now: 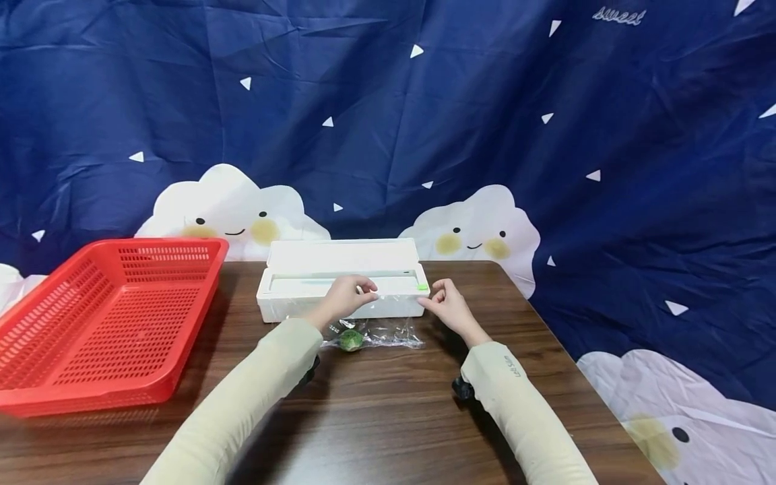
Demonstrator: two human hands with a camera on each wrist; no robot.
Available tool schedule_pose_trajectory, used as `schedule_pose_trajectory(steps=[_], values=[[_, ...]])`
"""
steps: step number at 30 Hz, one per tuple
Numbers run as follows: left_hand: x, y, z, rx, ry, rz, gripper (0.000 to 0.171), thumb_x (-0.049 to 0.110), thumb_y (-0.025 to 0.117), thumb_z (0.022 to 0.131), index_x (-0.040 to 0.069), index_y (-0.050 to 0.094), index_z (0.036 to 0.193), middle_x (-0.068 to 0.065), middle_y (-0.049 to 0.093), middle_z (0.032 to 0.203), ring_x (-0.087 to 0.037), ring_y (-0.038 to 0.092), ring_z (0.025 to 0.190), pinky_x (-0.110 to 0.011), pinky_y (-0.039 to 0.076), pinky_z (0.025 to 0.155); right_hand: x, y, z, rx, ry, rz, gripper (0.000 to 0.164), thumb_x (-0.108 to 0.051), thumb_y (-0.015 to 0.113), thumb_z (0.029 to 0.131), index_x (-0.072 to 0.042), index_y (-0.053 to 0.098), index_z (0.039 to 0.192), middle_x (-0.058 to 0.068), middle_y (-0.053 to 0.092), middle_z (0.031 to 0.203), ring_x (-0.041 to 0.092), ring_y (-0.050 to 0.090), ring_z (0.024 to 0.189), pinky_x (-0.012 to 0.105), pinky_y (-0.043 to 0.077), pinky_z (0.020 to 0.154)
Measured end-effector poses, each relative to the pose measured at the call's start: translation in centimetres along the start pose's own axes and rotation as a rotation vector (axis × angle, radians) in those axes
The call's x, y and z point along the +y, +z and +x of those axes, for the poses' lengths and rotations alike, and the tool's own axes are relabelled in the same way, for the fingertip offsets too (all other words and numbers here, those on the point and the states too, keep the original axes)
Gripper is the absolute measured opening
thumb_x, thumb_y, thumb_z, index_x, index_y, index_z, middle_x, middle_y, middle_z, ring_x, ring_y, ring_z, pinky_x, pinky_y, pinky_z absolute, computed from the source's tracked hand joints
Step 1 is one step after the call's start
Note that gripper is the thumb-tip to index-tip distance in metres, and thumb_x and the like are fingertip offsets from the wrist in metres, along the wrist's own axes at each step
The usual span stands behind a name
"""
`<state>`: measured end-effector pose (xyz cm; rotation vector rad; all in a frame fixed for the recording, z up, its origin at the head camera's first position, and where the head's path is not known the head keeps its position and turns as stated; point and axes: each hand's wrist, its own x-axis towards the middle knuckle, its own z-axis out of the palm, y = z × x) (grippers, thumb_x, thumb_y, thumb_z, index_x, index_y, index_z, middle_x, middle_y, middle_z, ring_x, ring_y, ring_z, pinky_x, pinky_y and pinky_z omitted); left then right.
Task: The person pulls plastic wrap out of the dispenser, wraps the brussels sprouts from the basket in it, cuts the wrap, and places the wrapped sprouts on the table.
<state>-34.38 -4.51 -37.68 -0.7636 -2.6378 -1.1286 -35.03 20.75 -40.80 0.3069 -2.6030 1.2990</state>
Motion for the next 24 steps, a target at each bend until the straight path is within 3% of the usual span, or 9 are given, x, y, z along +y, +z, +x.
schedule_pose_trajectory(steps=[7,16,24], values=[[0.7,2.0,1.4,0.016,0.001,0.01,0.012,0.015,0.069,0.083,0.006,0.069,0.09,0.0,0.059,0.076,-0.012,0.051,0.063,-0.026,0.042,0.06,-0.2,0.6,-0.1,0.009,0.024,0.01,0.048,-0.021,0.07,0.083,0.006,0.043,0.111,0.005,0.052,0.07,0.014,0.045,0.058,0.027,0.038,0.055],[2.2,3.2,2.8,0.023,-0.025,-0.014,0.016,0.016,0.067,0.084,0.005,0.067,0.095,-0.002,0.062,0.079,-0.012,0.049,0.06,-0.024,0.04,0.055,0.1,0.9,0.0,0.047,0.064,0.026,0.043,-0.021,0.069,0.083,0.005,0.044,0.108,0.005,0.053,0.068,0.013,0.046,0.053,0.025,0.038,0.05],[2.4,4.1,3.7,0.03,-0.097,-0.055,0.015,0.014,0.067,0.085,0.003,0.068,0.096,-0.004,0.062,0.08,-0.014,0.051,0.065,-0.025,0.042,0.057,0.4,1.4,0.4,0.052,0.061,0.145,0.035,-0.015,0.068,0.084,0.003,0.046,0.104,0.003,0.05,0.063,0.024,0.049,0.053,0.023,0.038,0.046]])
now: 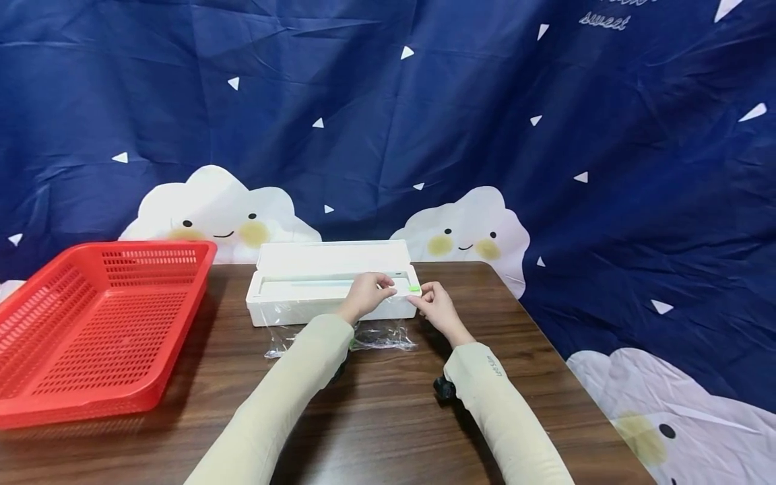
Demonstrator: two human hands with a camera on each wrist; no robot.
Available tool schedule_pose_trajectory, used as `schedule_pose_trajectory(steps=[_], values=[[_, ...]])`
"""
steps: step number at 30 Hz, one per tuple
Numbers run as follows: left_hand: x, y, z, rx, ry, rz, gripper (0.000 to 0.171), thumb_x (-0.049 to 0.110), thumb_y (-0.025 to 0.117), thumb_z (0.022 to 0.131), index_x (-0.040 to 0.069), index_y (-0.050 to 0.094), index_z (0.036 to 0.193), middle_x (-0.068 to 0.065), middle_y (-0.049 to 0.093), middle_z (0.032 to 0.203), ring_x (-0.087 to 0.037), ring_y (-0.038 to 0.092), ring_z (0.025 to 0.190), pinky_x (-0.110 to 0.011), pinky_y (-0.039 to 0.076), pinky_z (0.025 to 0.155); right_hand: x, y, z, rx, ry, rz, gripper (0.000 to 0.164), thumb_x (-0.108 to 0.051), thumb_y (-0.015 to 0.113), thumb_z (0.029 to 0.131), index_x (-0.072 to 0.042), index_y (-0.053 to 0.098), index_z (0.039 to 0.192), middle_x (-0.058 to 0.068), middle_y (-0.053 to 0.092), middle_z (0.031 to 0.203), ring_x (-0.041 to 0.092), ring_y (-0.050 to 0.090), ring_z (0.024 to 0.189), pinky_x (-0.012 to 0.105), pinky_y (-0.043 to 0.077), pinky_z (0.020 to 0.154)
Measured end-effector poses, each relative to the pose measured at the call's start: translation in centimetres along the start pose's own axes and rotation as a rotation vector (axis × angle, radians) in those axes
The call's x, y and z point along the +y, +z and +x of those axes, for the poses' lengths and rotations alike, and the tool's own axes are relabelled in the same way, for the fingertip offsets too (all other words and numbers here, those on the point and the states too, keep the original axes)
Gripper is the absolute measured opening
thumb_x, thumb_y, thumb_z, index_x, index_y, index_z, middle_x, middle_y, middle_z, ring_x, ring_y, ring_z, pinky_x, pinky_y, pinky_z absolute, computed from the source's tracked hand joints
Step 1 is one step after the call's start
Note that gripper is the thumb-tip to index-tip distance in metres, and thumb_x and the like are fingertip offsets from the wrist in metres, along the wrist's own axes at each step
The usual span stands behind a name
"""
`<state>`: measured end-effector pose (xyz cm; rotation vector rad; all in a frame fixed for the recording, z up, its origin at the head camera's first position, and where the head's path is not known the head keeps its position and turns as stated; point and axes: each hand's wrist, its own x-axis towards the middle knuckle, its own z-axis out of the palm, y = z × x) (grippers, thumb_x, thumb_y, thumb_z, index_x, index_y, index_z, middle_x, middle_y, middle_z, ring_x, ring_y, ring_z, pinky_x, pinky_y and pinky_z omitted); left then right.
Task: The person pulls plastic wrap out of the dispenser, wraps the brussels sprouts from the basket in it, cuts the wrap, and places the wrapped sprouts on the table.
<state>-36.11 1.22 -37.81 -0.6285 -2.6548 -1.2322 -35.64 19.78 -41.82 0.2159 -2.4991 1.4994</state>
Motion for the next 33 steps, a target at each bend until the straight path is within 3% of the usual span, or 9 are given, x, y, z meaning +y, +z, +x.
schedule_pose_trajectory(steps=[3,8,10,15,17,28,33], values=[[0.1,0.6,0.5,-0.004,0.001,0.021,0.016,0.015,0.067,0.085,0.004,0.069,0.096,-0.004,0.064,0.083,-0.016,0.054,0.072,-0.026,0.044,0.062,0.1,0.2,0.1,0.021,0.005,0.027,0.033,-0.012,0.069,0.083,0.003,0.046,0.101,0.001,0.048,0.06,0.029,0.05,0.053,0.022,0.038,0.044],[0.7,1.4,1.2,-0.016,0.007,0.071,0.016,0.016,0.067,0.085,0.006,0.071,0.097,-0.004,0.066,0.088,-0.017,0.058,0.082,-0.028,0.046,0.07,-1.3,0.0,-0.8,0.023,0.0,0.083,0.033,-0.009,0.068,0.084,0.009,0.045,0.1,0.004,0.048,0.06,0.013,0.046,0.046,0.018,0.035,0.043],[0.9,1.6,1.4,-0.021,0.001,0.081,0.016,0.016,0.067,0.085,0.007,0.071,0.098,-0.004,0.066,0.089,-0.017,0.058,0.083,-0.029,0.046,0.071,-1.3,0.0,-0.8,0.029,0.0,0.091,0.032,-0.008,0.067,0.084,0.009,0.045,0.099,0.004,0.049,0.06,0.015,0.047,0.046,0.018,0.034,0.043],[1.4,2.2,1.8,-0.027,-0.005,0.116,0.017,0.018,0.067,0.085,0.01,0.072,0.099,-0.001,0.065,0.085,-0.015,0.056,0.078,-0.027,0.044,0.067,0.3,0.5,0.2,0.063,0.017,0.084,0.027,-0.009,0.069,0.082,0.002,0.048,0.095,0.0,0.05,0.059,0.02,0.048,0.048,0.02,0.035,0.044],[1.4,2.3,1.9,-0.025,-0.009,0.134,0.017,0.02,0.067,0.085,0.011,0.072,0.099,0.0,0.064,0.083,-0.015,0.055,0.075,-0.027,0.043,0.065,0.4,0.5,0.2,0.065,0.016,0.088,0.027,-0.009,0.069,0.082,0.002,0.047,0.095,-0.001,0.05,0.059,0.013,0.045,0.047,0.02,0.035,0.044],[1.3,2.6,2.3,-0.02,-0.039,0.25,0.014,0.024,0.069,0.083,0.019,0.074,0.095,0.005,0.067,0.089,-0.013,0.056,0.075,-0.027,0.043,0.063,0.6,1.1,0.3,0.079,-0.009,0.099,0.027,-0.008,0.068,0.082,0.006,0.053,0.101,-0.001,0.049,0.058,0.011,0.045,0.046,0.019,0.034,0.044],[1.2,2.6,2.6,-0.017,-0.038,0.248,0.012,0.022,0.068,0.084,0.016,0.075,0.093,0.002,0.063,0.085,-0.014,0.052,0.072,-0.027,0.042,0.062,0.7,1.0,0.4,0.088,-0.008,0.1,0.029,-0.009,0.069,0.082,0.006,0.054,0.102,-0.001,0.049,0.059,0.013,0.046,0.048,0.019,0.035,0.044]])
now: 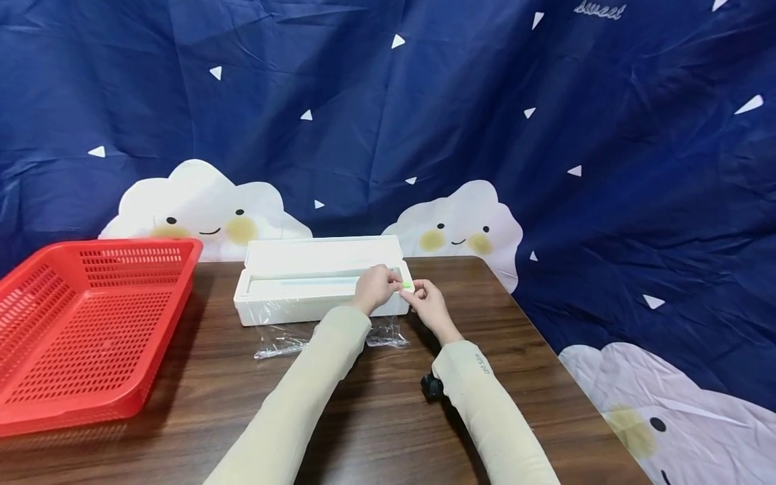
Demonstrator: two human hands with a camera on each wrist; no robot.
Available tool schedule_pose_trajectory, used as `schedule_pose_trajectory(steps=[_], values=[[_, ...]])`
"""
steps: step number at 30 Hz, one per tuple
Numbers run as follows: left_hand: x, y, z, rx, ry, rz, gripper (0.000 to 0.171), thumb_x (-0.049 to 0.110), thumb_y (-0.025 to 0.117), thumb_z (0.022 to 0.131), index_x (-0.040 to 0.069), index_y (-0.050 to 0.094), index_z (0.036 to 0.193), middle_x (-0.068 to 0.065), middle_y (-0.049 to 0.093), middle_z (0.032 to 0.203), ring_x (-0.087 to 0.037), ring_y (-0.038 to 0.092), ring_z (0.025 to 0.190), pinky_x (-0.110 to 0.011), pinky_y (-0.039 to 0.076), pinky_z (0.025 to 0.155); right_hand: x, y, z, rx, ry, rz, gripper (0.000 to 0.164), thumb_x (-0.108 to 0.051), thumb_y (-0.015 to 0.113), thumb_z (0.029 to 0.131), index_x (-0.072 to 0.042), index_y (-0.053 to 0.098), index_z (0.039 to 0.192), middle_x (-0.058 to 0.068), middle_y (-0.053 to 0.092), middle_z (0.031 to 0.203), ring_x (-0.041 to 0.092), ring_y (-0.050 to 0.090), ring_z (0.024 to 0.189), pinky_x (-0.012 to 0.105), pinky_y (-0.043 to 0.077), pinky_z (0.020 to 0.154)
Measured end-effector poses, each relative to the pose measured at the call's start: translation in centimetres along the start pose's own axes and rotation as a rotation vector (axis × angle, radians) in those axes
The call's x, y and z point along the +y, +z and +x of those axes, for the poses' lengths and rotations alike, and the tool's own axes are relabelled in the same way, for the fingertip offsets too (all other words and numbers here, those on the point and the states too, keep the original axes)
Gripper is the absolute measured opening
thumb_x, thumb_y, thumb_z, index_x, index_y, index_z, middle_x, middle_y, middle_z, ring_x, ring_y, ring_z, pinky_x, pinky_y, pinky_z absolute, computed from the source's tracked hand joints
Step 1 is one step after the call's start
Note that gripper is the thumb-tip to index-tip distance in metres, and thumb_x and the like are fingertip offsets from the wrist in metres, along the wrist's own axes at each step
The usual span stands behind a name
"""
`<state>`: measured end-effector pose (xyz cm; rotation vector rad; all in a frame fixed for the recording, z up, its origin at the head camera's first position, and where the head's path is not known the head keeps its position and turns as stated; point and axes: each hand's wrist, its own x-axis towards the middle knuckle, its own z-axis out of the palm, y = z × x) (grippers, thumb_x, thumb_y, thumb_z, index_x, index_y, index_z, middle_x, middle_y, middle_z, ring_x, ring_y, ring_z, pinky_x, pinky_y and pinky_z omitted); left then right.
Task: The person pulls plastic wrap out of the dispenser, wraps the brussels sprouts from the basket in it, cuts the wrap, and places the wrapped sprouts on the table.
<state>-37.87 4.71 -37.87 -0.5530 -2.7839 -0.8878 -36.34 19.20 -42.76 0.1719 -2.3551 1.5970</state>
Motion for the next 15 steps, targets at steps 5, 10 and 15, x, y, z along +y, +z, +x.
schedule_pose_trajectory(steps=[5,10,15], values=[[0.06,-0.2,-0.03,-0.005,0.035,-0.002,0.012,0.019,0.068,0.084,0.013,0.075,0.091,-0.001,0.054,0.079,-0.015,0.049,0.072,-0.028,0.041,0.063,0.04,-0.1,0.01,0.019,-0.003,-0.004,0.028,-0.009,0.069,0.082,0.006,0.055,0.101,-0.001,0.049,0.058,0.014,0.047,0.048,0.019,0.035,0.044],[-0.03,-0.22,-0.2,-0.006,0.037,0.018,0.012,0.02,0.068,0.084,0.013,0.075,0.091,-0.001,0.053,0.078,-0.016,0.049,0.073,-0.028,0.041,0.063,-0.08,0.07,-0.12,0.015,-0.02,-0.006,0.028,-0.007,0.069,0.082,0.007,0.055,0.101,0.0,0.049,0.058,0.009,0.045,0.046,0.019,0.036,0.046],[-0.05,-0.33,-0.34,-0.006,0.043,0.033,0.014,0.02,0.067,0.085,0.013,0.074,0.094,-0.002,0.055,0.081,-0.016,0.051,0.073,-0.028,0.042,0.064,-0.27,0.12,-0.23,0.026,-0.021,-0.001,0.028,-0.006,0.07,0.081,0.007,0.055,0.101,0.001,0.05,0.059,0.011,0.047,0.047,0.019,0.037,0.046]])
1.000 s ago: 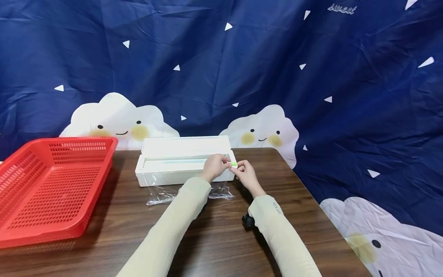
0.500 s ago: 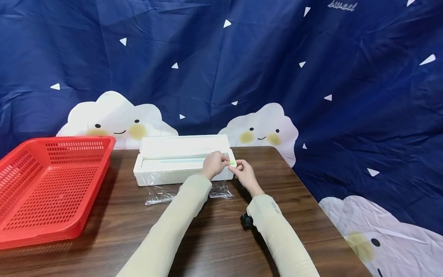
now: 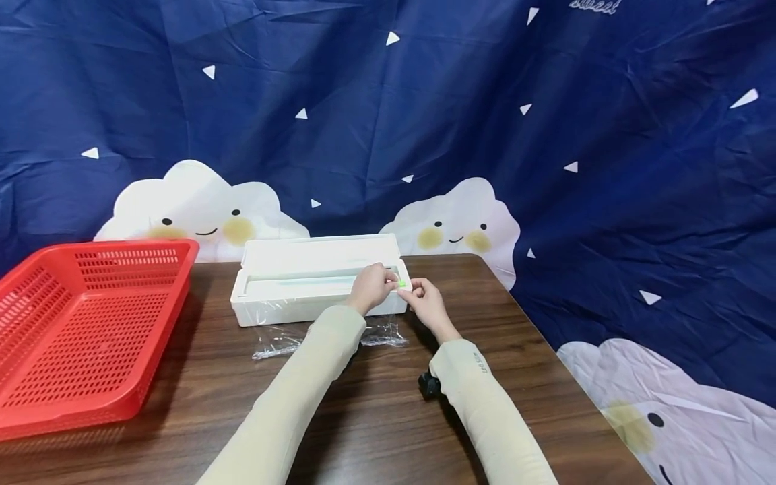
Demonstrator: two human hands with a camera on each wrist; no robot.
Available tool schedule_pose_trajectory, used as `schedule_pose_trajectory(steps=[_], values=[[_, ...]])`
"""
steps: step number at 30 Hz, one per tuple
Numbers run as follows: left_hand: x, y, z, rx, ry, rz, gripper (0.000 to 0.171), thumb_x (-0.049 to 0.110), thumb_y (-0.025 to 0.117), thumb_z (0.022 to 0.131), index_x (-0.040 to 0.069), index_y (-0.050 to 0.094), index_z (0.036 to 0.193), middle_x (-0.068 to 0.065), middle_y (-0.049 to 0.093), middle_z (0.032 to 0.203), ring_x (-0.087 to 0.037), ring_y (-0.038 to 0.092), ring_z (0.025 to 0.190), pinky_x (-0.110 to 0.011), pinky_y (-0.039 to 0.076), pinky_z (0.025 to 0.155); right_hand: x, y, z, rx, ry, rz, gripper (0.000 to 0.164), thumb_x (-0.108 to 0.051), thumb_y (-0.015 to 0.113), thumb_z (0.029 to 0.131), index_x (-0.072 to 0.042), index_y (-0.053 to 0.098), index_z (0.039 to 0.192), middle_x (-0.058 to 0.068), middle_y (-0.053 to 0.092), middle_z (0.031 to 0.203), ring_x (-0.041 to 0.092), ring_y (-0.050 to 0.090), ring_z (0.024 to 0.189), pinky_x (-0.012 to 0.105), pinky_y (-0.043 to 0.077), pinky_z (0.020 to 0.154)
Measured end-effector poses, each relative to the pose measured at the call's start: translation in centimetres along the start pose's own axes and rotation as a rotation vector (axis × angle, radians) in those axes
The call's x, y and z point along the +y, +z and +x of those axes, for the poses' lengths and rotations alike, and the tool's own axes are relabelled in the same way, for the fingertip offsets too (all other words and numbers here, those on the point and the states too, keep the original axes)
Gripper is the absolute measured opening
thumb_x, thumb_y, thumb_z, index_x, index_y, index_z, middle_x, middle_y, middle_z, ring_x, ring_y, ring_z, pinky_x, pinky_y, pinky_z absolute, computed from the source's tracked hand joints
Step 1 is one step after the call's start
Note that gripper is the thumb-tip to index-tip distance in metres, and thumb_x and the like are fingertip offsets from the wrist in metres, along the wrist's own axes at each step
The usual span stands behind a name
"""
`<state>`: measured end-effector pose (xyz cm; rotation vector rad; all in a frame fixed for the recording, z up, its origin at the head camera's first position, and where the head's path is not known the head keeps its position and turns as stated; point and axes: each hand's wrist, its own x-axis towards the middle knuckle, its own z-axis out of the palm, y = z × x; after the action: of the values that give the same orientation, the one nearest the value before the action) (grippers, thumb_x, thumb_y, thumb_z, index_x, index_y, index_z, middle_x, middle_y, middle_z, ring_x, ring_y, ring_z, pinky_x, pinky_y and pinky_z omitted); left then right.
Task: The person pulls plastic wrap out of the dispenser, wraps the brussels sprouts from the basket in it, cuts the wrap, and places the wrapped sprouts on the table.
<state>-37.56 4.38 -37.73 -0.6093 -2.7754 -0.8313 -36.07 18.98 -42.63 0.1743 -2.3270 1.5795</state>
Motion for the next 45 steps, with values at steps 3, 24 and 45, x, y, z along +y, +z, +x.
schedule_pose_trajectory(steps=[3,24,45], values=[[0.0,-0.1,-0.1,-0.009,-0.001,0.012,0.015,0.021,0.066,0.085,0.013,0.074,0.095,-0.001,0.055,0.081,-0.015,0.05,0.072,-0.027,0.041,0.063,-0.1,0.0,0.0,-0.002,0.014,0.003,0.029,-0.007,0.07,0.081,0.007,0.055,0.101,0.0,0.05,0.059,0.013,0.047,0.048,0.018,0.038,0.047],[0.0,-0.2,-0.5,-0.012,-0.003,0.042,0.016,0.02,0.064,0.088,0.012,0.073,0.097,0.001,0.055,0.08,-0.014,0.049,0.069,-0.026,0.041,0.059,0.0,-0.1,0.1,-0.012,0.111,0.025,0.031,-0.012,0.072,0.08,0.003,0.057,0.103,-0.002,0.048,0.06,0.011,0.046,0.051,0.019,0.036,0.047],[0.1,0.0,-0.6,0.001,-0.011,0.048,0.016,0.02,0.064,0.088,0.013,0.074,0.097,0.0,0.058,0.083,-0.015,0.053,0.072,-0.028,0.043,0.061,-1.0,-0.5,0.3,-0.076,0.334,0.062,0.039,-0.02,0.069,0.08,-0.005,0.05,0.11,0.0,0.052,0.071,0.017,0.05,0.064,0.022,0.036,0.05]])
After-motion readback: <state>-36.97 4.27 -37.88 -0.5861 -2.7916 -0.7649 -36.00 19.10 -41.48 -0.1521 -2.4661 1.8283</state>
